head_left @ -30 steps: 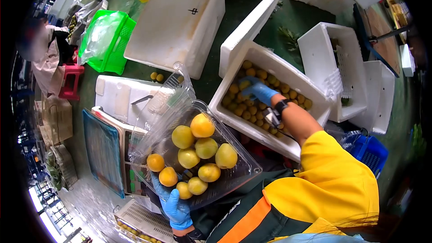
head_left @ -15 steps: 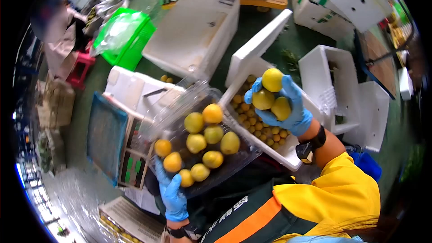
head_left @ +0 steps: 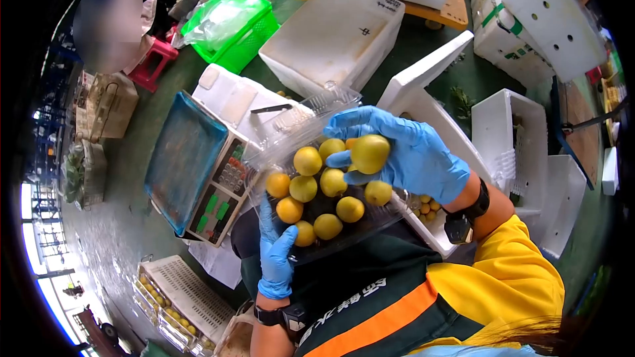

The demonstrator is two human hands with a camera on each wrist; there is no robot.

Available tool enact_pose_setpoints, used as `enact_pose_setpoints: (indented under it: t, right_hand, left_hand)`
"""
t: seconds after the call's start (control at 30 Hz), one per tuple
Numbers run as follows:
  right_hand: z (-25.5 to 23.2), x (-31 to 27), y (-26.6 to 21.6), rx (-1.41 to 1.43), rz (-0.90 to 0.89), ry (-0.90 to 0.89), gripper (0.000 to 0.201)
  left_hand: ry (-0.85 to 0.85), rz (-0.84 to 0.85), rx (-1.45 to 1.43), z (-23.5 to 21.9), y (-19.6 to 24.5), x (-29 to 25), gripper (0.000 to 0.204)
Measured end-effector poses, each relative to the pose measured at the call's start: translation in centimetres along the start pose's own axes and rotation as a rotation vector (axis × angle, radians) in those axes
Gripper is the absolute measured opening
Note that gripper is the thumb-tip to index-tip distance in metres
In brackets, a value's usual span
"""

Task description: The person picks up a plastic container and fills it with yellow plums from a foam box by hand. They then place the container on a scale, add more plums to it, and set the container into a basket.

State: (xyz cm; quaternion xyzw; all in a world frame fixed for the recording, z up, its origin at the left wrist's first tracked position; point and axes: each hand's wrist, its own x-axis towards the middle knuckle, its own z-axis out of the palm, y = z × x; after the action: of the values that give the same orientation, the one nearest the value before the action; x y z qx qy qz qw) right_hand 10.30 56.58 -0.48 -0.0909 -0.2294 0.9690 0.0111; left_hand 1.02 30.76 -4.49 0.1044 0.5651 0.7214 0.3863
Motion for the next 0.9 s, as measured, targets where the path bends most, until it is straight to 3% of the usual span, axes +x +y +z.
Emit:
enact_pose_setpoints:
  t: [0.13, 0.27, 0.37, 0.47, 0.53, 0.57, 0.6, 0.63, 0.67, 0.73, 0.8, 0.83, 0.87, 0.9]
  right_hand:
    - [-0.3, -0.5, 0.5, 0.019, -0.076, -0.040, 0.049]
    - [-1.2, -1.4, 0.3, 0.150, 0.101, -0.136, 0.052]
    - [-2.1, -1.5, 0.5, 0.107, 0.116, -0.174, 0.052]
    - [-1.8, -1.6, 0.2, 0.049, 0.101, -0.101, 0.055]
    - [0.3, -1.6, -0.9, -0.461, -0.024, -0.080, 0.049]
    - [-1.1, -0.7, -1.4, -1.239, -0.424, -0.295, 0.049]
    - [-0.5, -0.7, -2.5, -1.638, -0.770, -0.252, 0.049]
    - [-1.4, -0.6, -3.0, -1.337, -0.735, -0.187, 0.047]
    - [-2.7, -0.6, -3.8, -1.042, -0.708, -0.128, 0.045]
    - [-8.1, -1.0, -5.7, -0.896, -0.710, 0.174, 0.036]
    - [-17.5, 0.0, -6.3, -1.229, -0.507, 0.494, 0.026]
    - [-22.1, 0.1, -5.4, -1.320, -0.236, 0.681, 0.023]
    - [-26.1, -0.1, -3.5, -1.389, 0.040, 0.784, 0.034]
    - [-29.3, -0.7, -1.6, -1.631, 0.179, 0.687, 0.041]
  left_hand:
    - [0.004, 0.006, 0.022, -0.1, -0.2, 0.2, 0.073]
    - [0.026, -0.051, -0.016, -0.4, -0.5, 0.2, 0.076]
    - [-0.006, -0.022, -0.009, -0.5, -0.6, 0.3, 0.077]
    - [-0.014, 0.006, 0.010, -0.6, -0.8, 0.5, 0.078]
    - [0.019, -0.004, 0.052, -0.5, -0.7, 0.5, 0.079]
    - [0.049, -0.025, 0.087, -0.3, -0.4, 0.4, 0.080]
    - [0.074, -0.053, 0.122, 0.0, -0.3, 0.3, 0.081]
    - [0.026, -0.018, 0.067, 0.4, -0.5, 0.4, 0.082]
    - [0.036, 0.028, 0.227, 1.2, -0.3, 0.3, 0.079]
    - [0.069, 0.016, 0.189, 0.8, -0.8, 0.2, 0.077]
    - [0.054, 0.005, 0.156, -0.2, -1.3, 0.3, 0.075]
    - [0.049, 0.001, 0.147, -0.3, -1.3, 0.3, 0.075]
    - [0.047, -0.003, 0.139, -0.4, -1.4, 0.3, 0.074]
    - [0.033, -0.008, 0.122, -0.4, -1.3, 0.5, 0.074]
